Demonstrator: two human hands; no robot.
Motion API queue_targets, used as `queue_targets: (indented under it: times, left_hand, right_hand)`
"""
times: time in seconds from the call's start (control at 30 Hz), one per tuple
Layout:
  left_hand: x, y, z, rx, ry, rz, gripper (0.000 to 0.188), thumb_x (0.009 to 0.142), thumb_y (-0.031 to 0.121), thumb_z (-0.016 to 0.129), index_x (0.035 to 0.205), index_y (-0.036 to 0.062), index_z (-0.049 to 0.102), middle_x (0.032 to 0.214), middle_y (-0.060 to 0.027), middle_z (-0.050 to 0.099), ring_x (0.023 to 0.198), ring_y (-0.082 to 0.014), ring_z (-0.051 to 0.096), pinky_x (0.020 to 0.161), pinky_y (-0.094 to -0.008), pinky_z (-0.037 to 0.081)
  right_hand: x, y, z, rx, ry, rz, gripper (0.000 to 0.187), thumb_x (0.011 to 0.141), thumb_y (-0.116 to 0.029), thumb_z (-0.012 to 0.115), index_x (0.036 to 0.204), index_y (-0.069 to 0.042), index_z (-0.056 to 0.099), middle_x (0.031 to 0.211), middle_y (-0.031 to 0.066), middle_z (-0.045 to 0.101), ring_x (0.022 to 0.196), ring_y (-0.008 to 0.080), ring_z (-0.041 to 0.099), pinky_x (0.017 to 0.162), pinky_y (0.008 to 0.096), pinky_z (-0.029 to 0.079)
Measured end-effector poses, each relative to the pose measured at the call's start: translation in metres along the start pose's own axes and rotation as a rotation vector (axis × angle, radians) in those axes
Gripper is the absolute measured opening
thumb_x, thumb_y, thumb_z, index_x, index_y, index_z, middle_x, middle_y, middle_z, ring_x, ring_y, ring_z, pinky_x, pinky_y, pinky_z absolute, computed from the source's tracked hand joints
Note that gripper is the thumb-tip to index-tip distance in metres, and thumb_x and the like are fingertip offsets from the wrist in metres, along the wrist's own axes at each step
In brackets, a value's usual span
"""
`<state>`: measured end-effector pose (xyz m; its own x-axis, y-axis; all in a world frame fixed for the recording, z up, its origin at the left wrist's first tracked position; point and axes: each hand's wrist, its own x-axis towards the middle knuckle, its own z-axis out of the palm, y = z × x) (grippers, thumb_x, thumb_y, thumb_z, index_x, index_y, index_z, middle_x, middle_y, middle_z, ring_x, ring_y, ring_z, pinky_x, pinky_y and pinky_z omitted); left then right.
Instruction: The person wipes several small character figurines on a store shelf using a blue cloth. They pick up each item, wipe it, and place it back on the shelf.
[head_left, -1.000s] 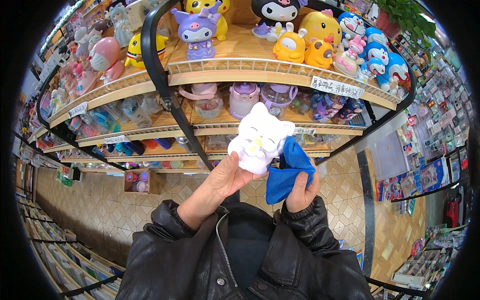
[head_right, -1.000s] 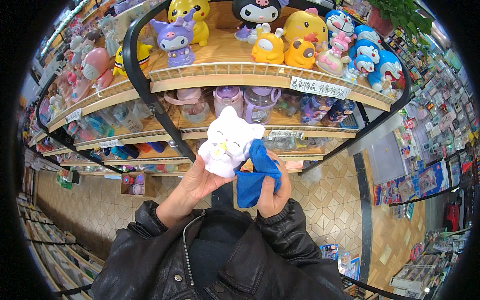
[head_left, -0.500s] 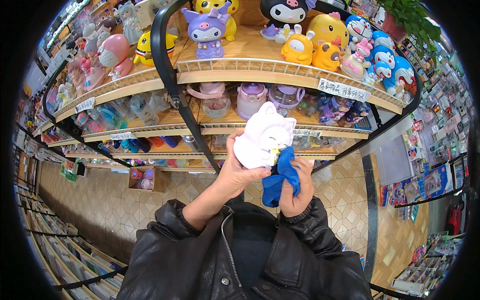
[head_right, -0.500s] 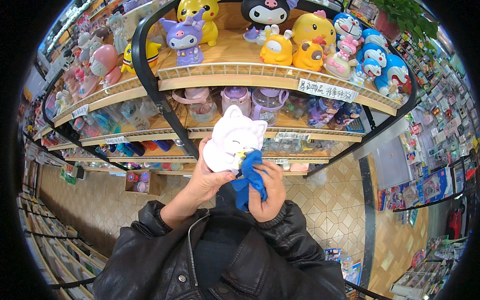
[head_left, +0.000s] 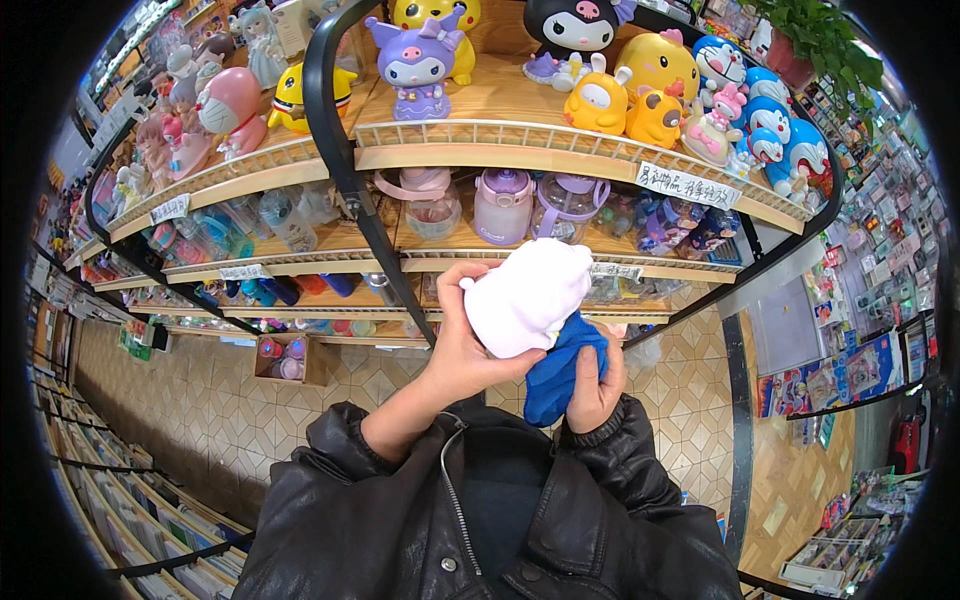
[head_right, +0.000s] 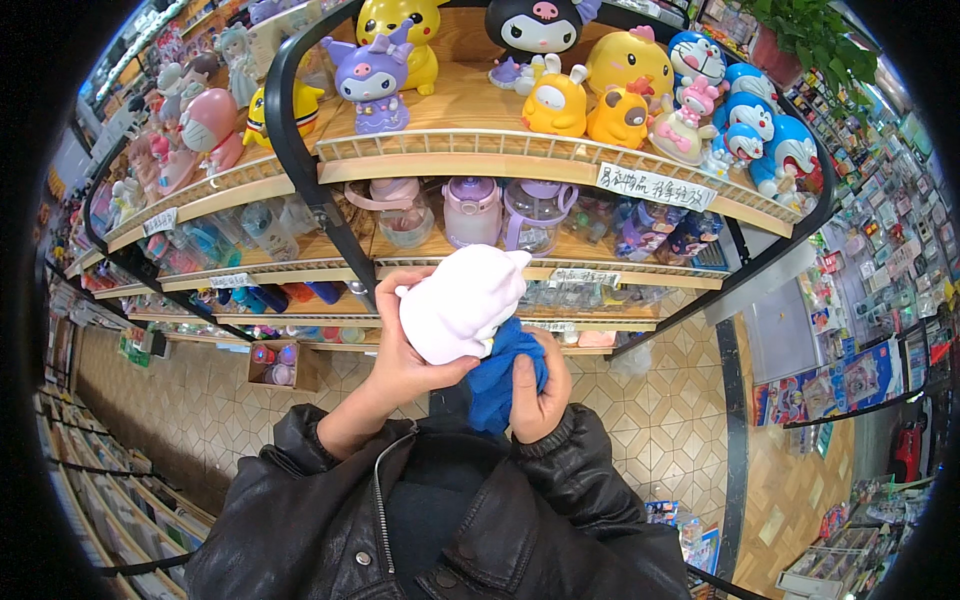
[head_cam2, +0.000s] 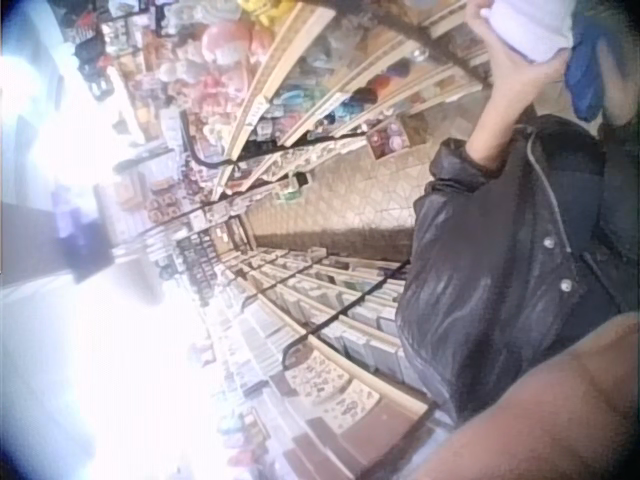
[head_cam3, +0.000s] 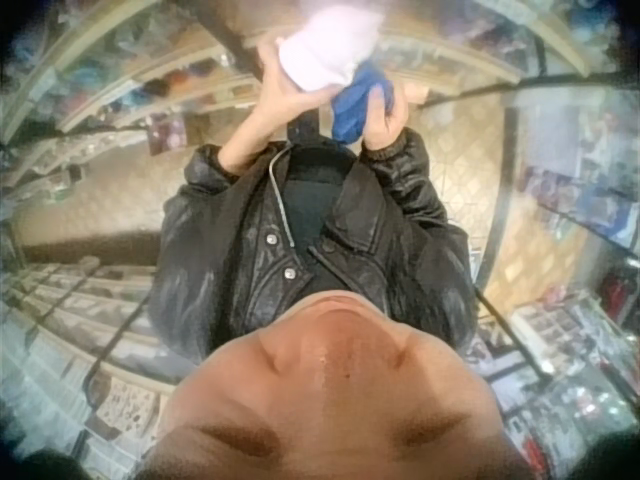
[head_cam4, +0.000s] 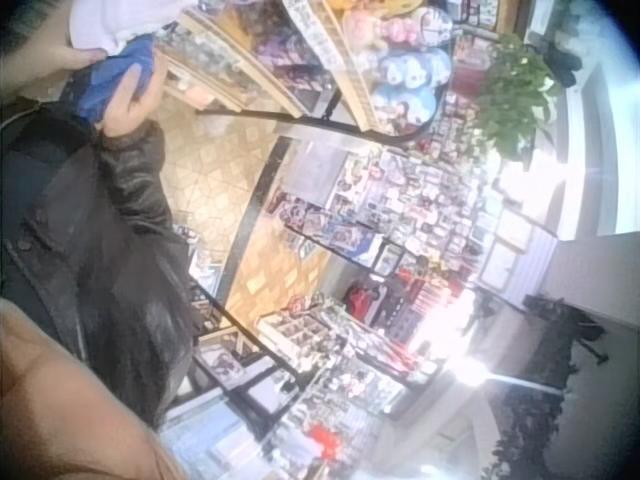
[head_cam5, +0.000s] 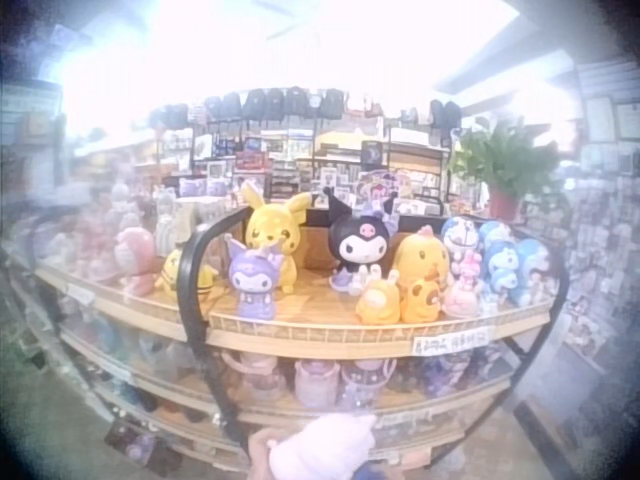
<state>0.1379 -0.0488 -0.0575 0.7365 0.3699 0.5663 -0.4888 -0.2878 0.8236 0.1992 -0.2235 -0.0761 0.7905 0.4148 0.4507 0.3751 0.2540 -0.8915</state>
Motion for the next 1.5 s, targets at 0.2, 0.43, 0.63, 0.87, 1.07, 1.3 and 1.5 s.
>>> queue_targets:
  times: [0.2,0.43,0.63,0.87,1.07,1.3,1.5]
  left_hand:
    - [0.003,0.001,0.003,0.200,0.058,0.161,0.101,0.060,0.013,0.092,0.136,0.0055,0.025,0.135,-0.0188,0.042,0.127,-0.0303,0.047,0.105,-0.0409,0.040]
    - [0.003,-0.006,0.007,0.278,0.026,0.343,0.096,0.060,0.010,0.093,0.131,0.0116,0.027,0.136,-0.0198,0.043,0.125,-0.0353,0.049,0.103,-0.0451,0.041]
    - [0.005,-0.011,0.003,0.463,0.035,0.586,0.094,0.060,0.010,0.094,0.128,0.0157,0.030,0.135,-0.0191,0.042,0.122,-0.0408,0.052,0.100,-0.0486,0.046]
    - [0.003,-0.013,0.001,0.492,0.072,0.630,0.091,0.060,0.006,0.093,0.127,0.0177,0.033,0.133,-0.0169,0.037,0.122,-0.0429,0.052,0.100,-0.0492,0.049]
    - [0.006,-0.017,-0.004,0.452,0.099,0.723,0.075,0.066,0.001,0.086,0.122,0.0164,0.039,0.130,-0.0168,0.041,0.124,-0.0410,0.051,0.105,-0.0587,0.045]
    - [0.006,-0.020,-0.009,0.458,0.065,0.822,0.064,0.071,0.002,0.082,0.120,0.0175,0.043,0.128,-0.0159,0.045,0.124,-0.0387,0.050,0.107,-0.0646,0.041]
    - [0.004,-0.012,0.001,0.371,-0.036,0.694,0.067,0.067,0.002,0.084,0.120,0.0139,0.044,0.130,-0.0175,0.044,0.123,-0.0409,0.050,0.107,-0.0635,0.042]
  right_hand:
    - [0.003,0.008,0.002,0.334,0.146,0.007,0.045,0.105,-0.019,0.045,0.143,0.004,0.037,0.133,0.0132,0.055,0.118,0.0190,0.054,0.103,0.0352,0.042]
    - [0.005,0.010,0.000,0.129,0.117,-0.086,0.045,0.103,-0.013,0.047,0.144,0.004,0.038,0.140,0.0138,0.049,0.125,0.0209,0.050,0.107,0.0353,0.038]
    - [0.001,0.016,0.002,-0.025,0.173,-0.153,0.046,0.102,-0.007,0.051,0.145,-0.001,0.037,0.138,0.0112,0.053,0.123,0.0180,0.052,0.106,0.0349,0.039]
    - [0.003,0.008,0.000,-0.073,0.138,-0.143,0.030,0.100,-0.004,0.052,0.129,-0.001,0.047,0.130,0.0093,0.054,0.116,0.0148,0.052,0.104,0.0323,0.038]
    - [0.006,-0.007,-0.006,-0.125,0.066,-0.242,0.026,0.088,0.002,0.063,0.112,0.001,0.055,0.125,0.0152,0.055,0.112,0.0223,0.056,0.100,0.0355,0.041]
    - [0.009,-0.020,-0.020,-0.075,0.266,-0.280,0.031,0.087,-0.005,0.062,0.116,0.001,0.056,0.123,0.0158,0.056,0.112,0.0264,0.056,0.101,0.0453,0.040]
    - [0.031,-0.051,-0.032,-0.602,-0.185,-0.598,0.043,0.079,-0.017,0.072,0.116,0.002,0.064,0.122,0.0165,0.062,0.117,0.0370,0.055,0.103,0.0468,0.042]
